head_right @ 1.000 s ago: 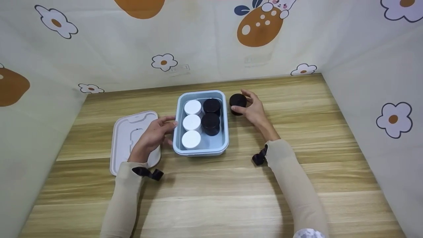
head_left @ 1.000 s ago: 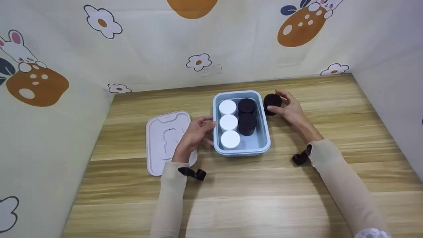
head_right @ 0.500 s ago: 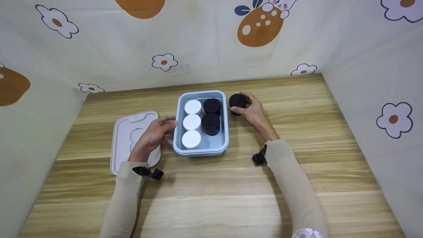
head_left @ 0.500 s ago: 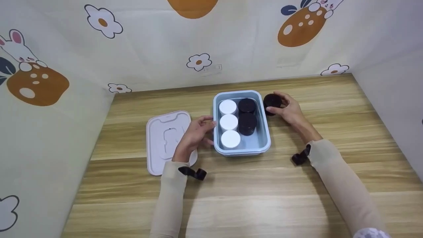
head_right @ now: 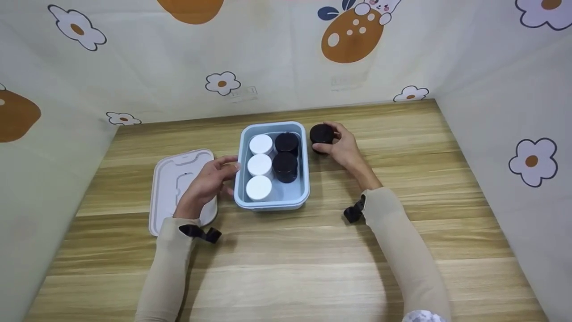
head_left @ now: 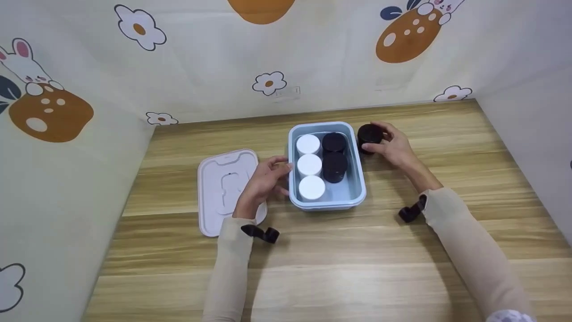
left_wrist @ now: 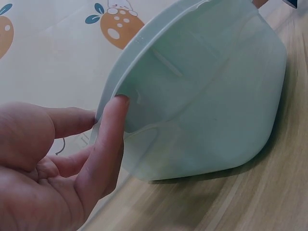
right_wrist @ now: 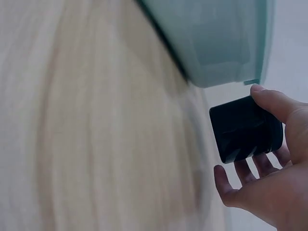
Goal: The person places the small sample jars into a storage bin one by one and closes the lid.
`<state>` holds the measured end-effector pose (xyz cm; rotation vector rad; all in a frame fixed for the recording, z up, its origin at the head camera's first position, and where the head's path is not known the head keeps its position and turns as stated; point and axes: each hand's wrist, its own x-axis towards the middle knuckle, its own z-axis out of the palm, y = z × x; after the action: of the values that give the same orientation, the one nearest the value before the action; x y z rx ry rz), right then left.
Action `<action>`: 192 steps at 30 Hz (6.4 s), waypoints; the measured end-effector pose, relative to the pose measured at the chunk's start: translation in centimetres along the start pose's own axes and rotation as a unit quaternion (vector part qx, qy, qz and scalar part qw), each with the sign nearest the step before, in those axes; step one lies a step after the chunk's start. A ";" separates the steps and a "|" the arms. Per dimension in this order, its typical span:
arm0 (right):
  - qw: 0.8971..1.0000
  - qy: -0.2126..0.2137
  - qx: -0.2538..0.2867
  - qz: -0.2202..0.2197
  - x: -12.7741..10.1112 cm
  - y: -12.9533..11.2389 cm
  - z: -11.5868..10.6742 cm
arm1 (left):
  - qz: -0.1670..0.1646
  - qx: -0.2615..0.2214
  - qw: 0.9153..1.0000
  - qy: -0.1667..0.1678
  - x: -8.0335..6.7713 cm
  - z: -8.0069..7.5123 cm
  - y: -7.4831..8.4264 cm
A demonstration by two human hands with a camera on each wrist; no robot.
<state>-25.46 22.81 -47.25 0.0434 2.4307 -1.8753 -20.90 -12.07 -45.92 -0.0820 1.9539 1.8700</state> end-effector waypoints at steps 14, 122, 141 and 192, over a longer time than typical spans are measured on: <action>0.998 0.019 0.026 -0.047 -2.4 -3.9 0.2 | 0.001 0.005 1.000 -0.002 0.0 -0.1 0.1; 0.950 -0.301 0.065 -0.053 -11.8 -7.6 27.2 | -0.123 0.181 0.964 0.152 -7.4 -16.8 -2.1; 0.953 -0.203 -0.177 -0.140 -13.1 -11.6 28.3 | -0.051 0.181 0.966 0.175 -9.5 -11.0 3.3; 0.994 0.105 0.023 -0.024 -11.1 -7.4 7.9 | 0.058 0.171 0.977 0.113 -2.2 1.4 5.0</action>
<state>-14.57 13.54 -41.29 0.1960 2.5418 -2.0434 -20.18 -10.88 -40.42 -0.0808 2.4591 1.6210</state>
